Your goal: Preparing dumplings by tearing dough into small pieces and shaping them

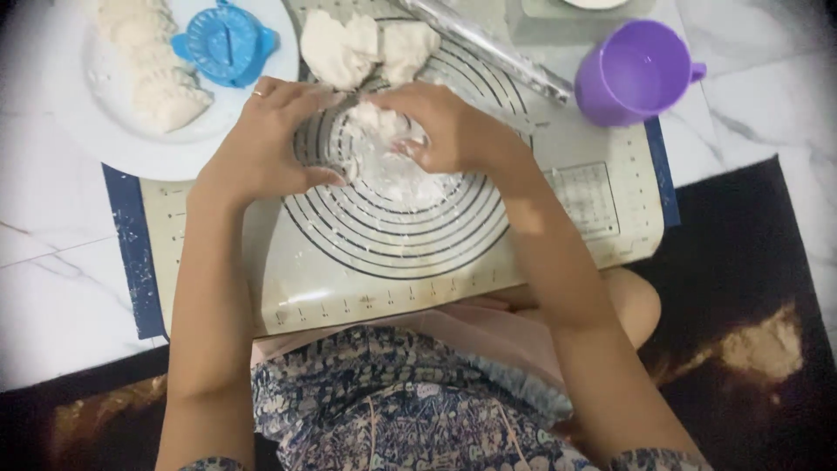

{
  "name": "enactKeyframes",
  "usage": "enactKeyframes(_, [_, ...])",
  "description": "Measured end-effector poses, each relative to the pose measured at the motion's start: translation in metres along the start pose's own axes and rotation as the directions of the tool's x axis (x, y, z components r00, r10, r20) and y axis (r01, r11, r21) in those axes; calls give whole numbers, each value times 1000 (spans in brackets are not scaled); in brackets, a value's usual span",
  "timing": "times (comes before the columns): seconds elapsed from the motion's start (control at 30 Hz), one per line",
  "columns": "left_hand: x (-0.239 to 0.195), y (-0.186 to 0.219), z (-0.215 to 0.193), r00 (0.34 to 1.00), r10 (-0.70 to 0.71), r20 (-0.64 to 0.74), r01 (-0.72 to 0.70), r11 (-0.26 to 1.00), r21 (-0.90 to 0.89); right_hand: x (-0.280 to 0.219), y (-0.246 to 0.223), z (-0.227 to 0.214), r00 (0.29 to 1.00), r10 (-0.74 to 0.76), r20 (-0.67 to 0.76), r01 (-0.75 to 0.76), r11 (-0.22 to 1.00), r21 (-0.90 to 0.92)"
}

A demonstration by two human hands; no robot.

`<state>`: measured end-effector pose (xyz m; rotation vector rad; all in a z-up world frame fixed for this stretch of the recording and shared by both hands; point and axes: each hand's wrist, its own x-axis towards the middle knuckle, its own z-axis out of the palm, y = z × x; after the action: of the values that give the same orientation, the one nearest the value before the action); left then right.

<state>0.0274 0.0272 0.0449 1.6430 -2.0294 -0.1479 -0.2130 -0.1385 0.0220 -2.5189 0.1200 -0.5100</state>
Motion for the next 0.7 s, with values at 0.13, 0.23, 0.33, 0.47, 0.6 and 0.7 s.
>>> enactKeyframes(0.13, [4, 6, -6, 994, -97, 51, 96, 995, 16, 6, -13, -10, 991, 59, 123, -66, 997, 51])
enactKeyframes(0.23, [7, 8, -3, 993, -103, 66, 97, 992, 77, 12, -20, -15, 989, 73, 131, -95, 981, 169])
enactKeyframes(0.33, [8, 4, 6, 987, -144, 75, 133, 982, 135, 20, -28, -17, 962, 184, 200, -196, 980, 39])
enactKeyframes(0.47, [9, -2, 16, 990, -142, -10, 141, 974, 177, 23, -26, -5, 931, 293, 218, -304, 953, 16])
enactKeyframes(0.6, [9, -8, 26, 988, -154, -5, 152, 967, 204, 24, -30, -1, 945, 217, 243, -235, 971, 48])
enactKeyframes(0.7, [10, 8, 7, 988, -148, 51, 141, 983, 114, 26, -27, 8, 977, 140, 162, -149, 988, 43])
